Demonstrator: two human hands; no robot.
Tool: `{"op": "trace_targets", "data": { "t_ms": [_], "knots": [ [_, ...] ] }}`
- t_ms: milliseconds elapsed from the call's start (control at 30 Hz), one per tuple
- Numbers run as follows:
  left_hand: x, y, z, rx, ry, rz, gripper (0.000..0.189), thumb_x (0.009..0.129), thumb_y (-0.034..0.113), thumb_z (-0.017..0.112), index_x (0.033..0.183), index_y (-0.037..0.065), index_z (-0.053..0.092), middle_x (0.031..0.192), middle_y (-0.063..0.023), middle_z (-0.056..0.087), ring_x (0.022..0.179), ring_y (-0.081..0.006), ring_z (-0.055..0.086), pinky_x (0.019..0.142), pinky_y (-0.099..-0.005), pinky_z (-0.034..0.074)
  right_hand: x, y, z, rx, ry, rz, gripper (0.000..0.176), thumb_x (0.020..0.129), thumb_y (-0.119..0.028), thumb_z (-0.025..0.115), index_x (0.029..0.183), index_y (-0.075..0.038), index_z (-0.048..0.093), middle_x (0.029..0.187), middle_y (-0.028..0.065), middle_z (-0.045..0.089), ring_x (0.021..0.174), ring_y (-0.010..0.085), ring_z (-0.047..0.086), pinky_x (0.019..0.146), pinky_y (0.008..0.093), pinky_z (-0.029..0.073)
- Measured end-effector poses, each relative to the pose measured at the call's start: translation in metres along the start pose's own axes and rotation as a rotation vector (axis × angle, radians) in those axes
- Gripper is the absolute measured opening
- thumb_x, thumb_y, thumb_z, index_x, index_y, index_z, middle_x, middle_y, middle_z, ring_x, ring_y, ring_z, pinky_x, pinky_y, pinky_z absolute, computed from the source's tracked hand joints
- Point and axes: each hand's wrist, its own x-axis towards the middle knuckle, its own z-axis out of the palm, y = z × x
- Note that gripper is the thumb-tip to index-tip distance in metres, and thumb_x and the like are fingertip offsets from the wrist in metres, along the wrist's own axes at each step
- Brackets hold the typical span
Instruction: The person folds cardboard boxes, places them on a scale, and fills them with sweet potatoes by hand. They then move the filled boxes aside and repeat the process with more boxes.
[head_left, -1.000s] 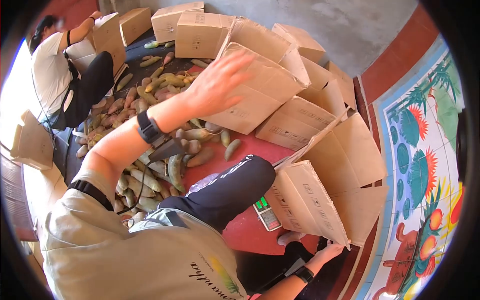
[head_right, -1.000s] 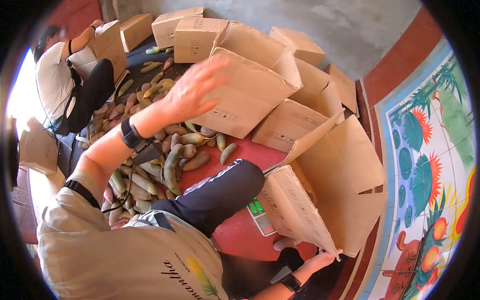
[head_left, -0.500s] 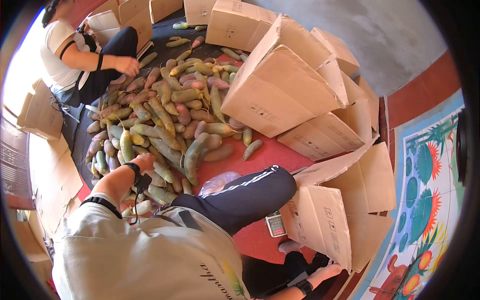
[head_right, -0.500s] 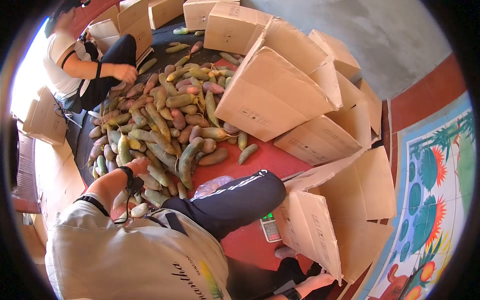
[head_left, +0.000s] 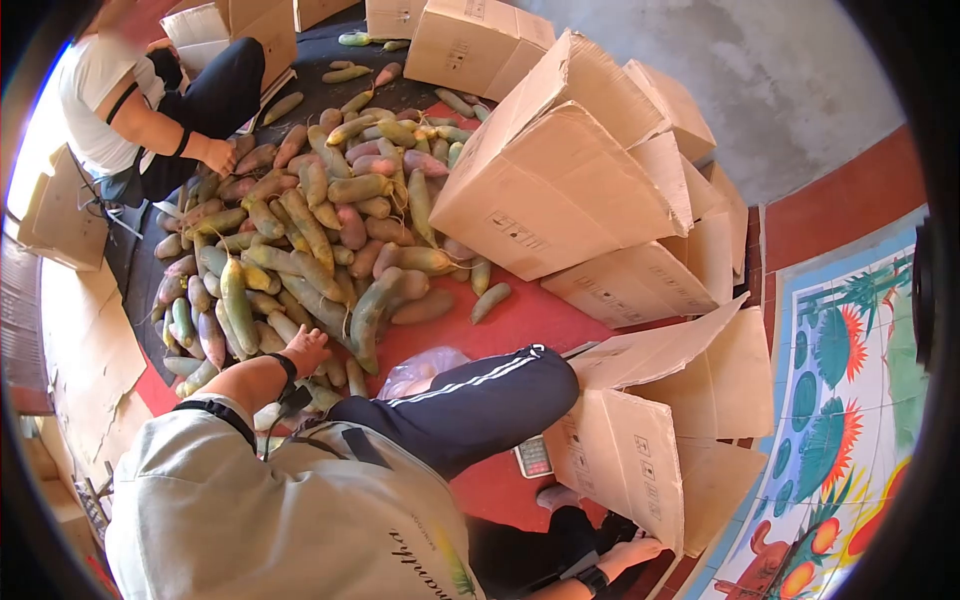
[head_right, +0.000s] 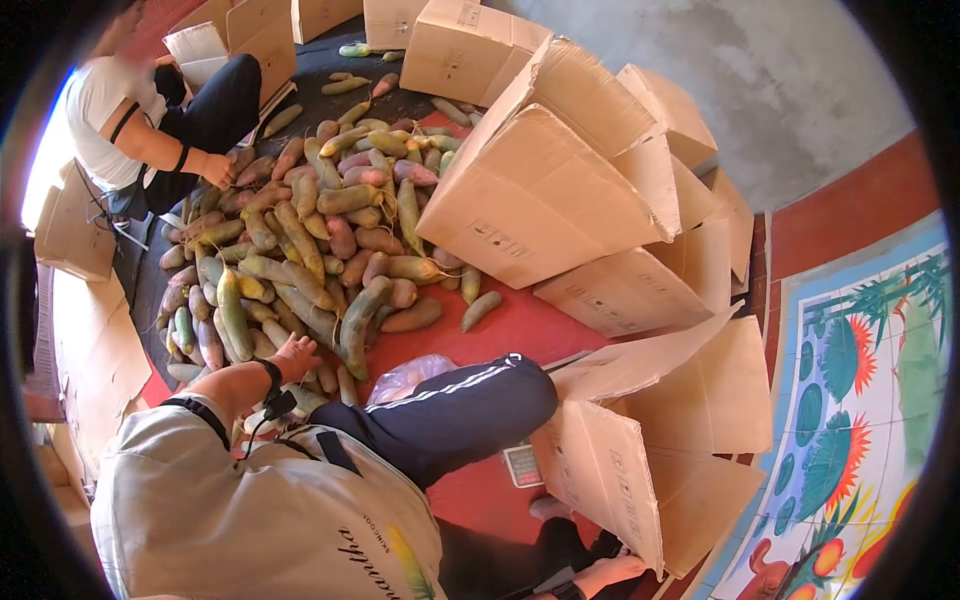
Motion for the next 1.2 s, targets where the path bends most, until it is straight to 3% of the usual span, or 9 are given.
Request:
{"op": "trace_targets", "data": {
  "t_ms": [267, 500, 567, 700, 867, 933, 967, 1067, 1200],
  "knots": [
    [-0.001, -0.010, 0.009, 0.093, -0.010, 0.088, 0.036, 0.070, 0.018, 0.058, 0.104, 0.011, 0.048, 0.099, -0.0058, 0.053, 0.095, -0.0233, 0.053, 0.079, -0.0369, 0.041, 0.003, -0.003, 0.002, 0.081, 0.028, 0.101, 0.054, 0.092, -0.040, 0.026, 0.117, 0.006, 0.038, 0.115, 0.0200, 0.047, 0.103, 0.0297, 0.048, 0.084, 0.0397, 0.042],
    [0.014, -0.030, -0.081, -0.490, 0.364, -0.333, 0.045, 0.071, 0.026, 0.064, 0.108, 0.007, 0.047, 0.102, -0.0137, 0.053, 0.097, -0.0297, 0.053, 0.082, -0.0371, 0.043, -0.004, -0.011, 0.011, 0.134, 0.051, 0.088, 0.058, 0.091, -0.044, 0.027, 0.121, 0.005, 0.036, 0.120, 0.0189, 0.044, 0.106, 0.0289, 0.046, 0.087, 0.0403, 0.040],
    [0.018, -0.034, -0.105, -0.780, 0.667, -0.250, 0.055, 0.067, 0.029, 0.069, 0.109, 0.003, 0.045, 0.101, -0.0169, 0.055, 0.094, -0.0351, 0.053, 0.080, -0.0388, 0.043, -0.003, -0.008, 0.007, 0.157, 0.055, 0.118, 0.059, 0.091, -0.044, 0.027, 0.121, 0.005, 0.036, 0.121, 0.0183, 0.044, 0.107, 0.0285, 0.045, 0.087, 0.0402, 0.040],
    [0.004, -0.009, -0.197, -0.875, 0.747, -0.172, 0.060, 0.066, 0.029, 0.070, 0.113, 0.003, 0.043, 0.097, -0.0205, 0.056, 0.094, -0.0347, 0.054, 0.079, -0.0387, 0.044, -0.016, -0.025, 0.013, 0.163, -0.028, 0.095, 0.059, 0.090, -0.046, 0.028, 0.124, 0.002, 0.036, 0.123, 0.0174, 0.043, 0.110, 0.0274, 0.044, 0.089, 0.0401, 0.038],
    [0.004, 0.032, -0.282, -1.290, 1.094, 0.054, 0.056, 0.072, 0.027, 0.069, 0.113, 0.000, 0.042, 0.096, -0.0169, 0.057, 0.091, -0.0231, 0.057, 0.078, -0.0320, 0.045, -0.015, -0.024, 0.008, 0.191, -0.061, 0.108, 0.061, 0.090, -0.049, 0.028, 0.126, 0.000, 0.033, 0.124, 0.0176, 0.042, 0.112, 0.0271, 0.043, 0.091, 0.0410, 0.037],
    [-0.012, 0.057, -0.329, -1.408, 1.091, 0.219, 0.052, 0.076, 0.024, 0.066, 0.114, 0.000, 0.040, 0.097, -0.0112, 0.055, 0.090, -0.0179, 0.054, 0.078, -0.0299, 0.044, -0.021, -0.030, 0.013, 0.177, -0.035, 0.075, 0.063, 0.090, -0.050, 0.027, 0.126, 0.001, 0.032, 0.125, 0.0176, 0.041, 0.112, 0.0273, 0.043, 0.091, 0.0410, 0.036],
    [-0.020, 0.071, -0.349, -1.527, 1.081, 0.374, 0.049, 0.079, 0.020, 0.063, 0.115, 0.000, 0.038, 0.098, -0.0055, 0.053, 0.090, -0.0128, 0.051, 0.079, -0.0277, 0.044, -0.022, -0.034, 0.015, 0.188, -0.018, 0.048, 0.069, 0.090, -0.052, 0.028, 0.118, 0.010, 0.037, 0.116, 0.0218, 0.047, 0.103, 0.0271, 0.049, 0.086, 0.0386, 0.041],
    [-0.028, 0.111, -0.390, -1.624, 1.187, 0.591, 0.046, 0.077, 0.021, 0.066, 0.110, 0.002, 0.041, 0.091, -0.0066, 0.053, 0.083, -0.0113, 0.052, 0.072, -0.0275, 0.046, -0.018, -0.031, 0.010, 0.152, -0.057, 0.089, 0.068, 0.090, -0.052, 0.030, 0.110, 0.012, 0.042, 0.107, 0.0193, 0.050, 0.095, 0.0252, 0.051, 0.080, 0.0363, 0.043],
    [-0.044, 0.166, -0.424, -1.631, 0.929, 0.686, 0.039, 0.079, 0.016, 0.063, 0.108, 0.004, 0.040, 0.090, -0.0036, 0.051, 0.084, -0.0102, 0.049, 0.074, -0.0264, 0.044, -0.013, -0.026, 0.020, 0.241, 0.072, 0.089, 0.062, 0.090, -0.051, 0.030, 0.096, 0.007, 0.050, 0.085, 0.0101, 0.053, 0.069, 0.0152, 0.048, 0.059, 0.0274, 0.039]
  ]
}}
